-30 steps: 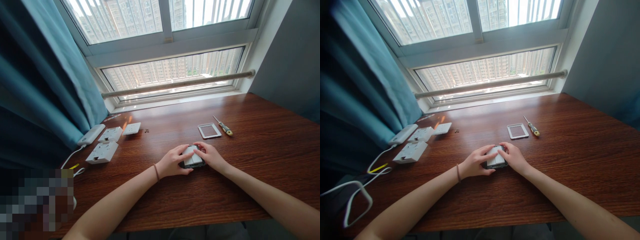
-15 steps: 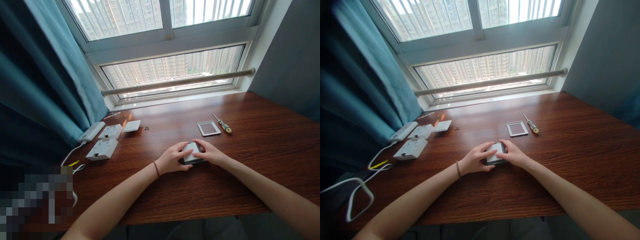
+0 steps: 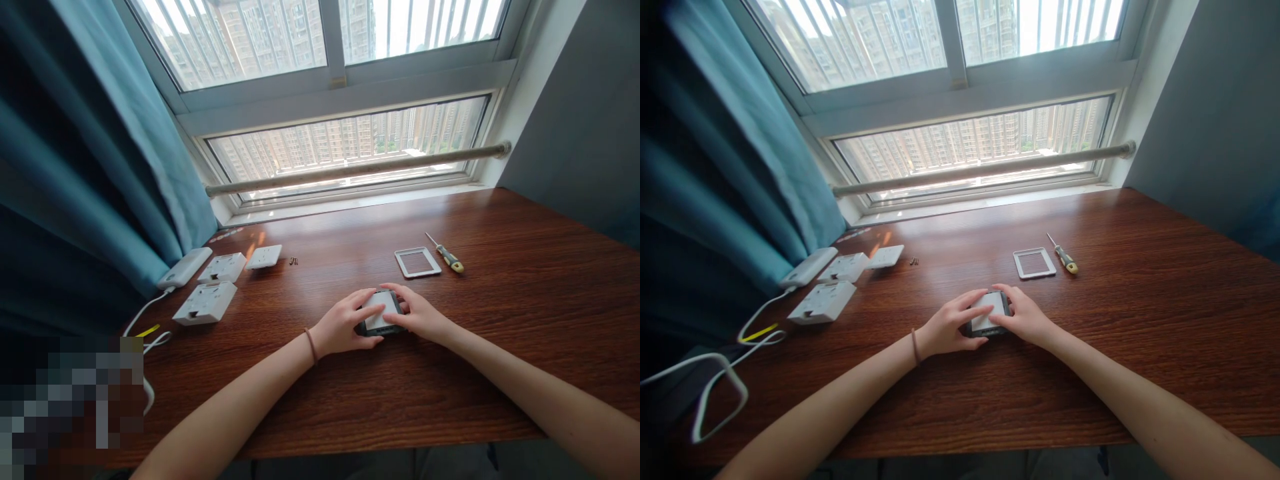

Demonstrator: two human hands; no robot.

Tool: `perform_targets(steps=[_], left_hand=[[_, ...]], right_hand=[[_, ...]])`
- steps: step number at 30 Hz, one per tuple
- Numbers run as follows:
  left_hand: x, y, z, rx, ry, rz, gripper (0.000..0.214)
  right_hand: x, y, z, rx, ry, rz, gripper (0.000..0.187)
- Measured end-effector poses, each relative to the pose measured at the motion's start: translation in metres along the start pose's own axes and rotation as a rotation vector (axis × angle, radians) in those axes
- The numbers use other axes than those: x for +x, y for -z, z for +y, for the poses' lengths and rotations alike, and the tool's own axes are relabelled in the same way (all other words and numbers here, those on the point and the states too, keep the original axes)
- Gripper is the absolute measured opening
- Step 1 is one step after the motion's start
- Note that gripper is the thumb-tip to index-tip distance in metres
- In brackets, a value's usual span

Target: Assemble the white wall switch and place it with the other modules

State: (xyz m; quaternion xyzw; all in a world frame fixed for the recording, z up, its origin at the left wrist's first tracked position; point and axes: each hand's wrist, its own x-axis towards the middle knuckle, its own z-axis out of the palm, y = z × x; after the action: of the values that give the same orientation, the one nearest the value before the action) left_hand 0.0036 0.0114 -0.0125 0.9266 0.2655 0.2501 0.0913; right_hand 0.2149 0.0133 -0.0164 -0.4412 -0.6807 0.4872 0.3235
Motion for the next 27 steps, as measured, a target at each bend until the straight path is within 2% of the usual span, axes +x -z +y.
perform_targets(steps=[5,11,15,17,23,27], left_hand=[[0.004,0.004,0.003,0.012,0.085,-0.059,0.067],[0.006,0.005,0.006,0.085,0.142,-0.106,0.066],[0.004,0.005,0.006,0.094,0.155,-0.069,0.070],[0.003,0.005,0.006,0.084,0.161,-0.033,0.068],[0.001,0.006,0.006,0.041,0.186,0.100,0.054],[0.001,0.005,0.007,-0.004,0.198,0.163,0.049]], right_hand=[[0.002,0.004,0.004,-0.130,0.062,0.063,0.051],[0.007,0.019,0.003,-0.315,0.134,0.176,0.038],[0.014,0.040,0.007,-0.665,0.196,0.393,0.025],[0.018,0.050,0.012,-0.819,0.218,0.452,0.023],[0.026,0.057,0.025,-0.860,0.246,0.410,0.020],[0.024,0.053,0.019,-0.837,0.288,0.401,0.022]])
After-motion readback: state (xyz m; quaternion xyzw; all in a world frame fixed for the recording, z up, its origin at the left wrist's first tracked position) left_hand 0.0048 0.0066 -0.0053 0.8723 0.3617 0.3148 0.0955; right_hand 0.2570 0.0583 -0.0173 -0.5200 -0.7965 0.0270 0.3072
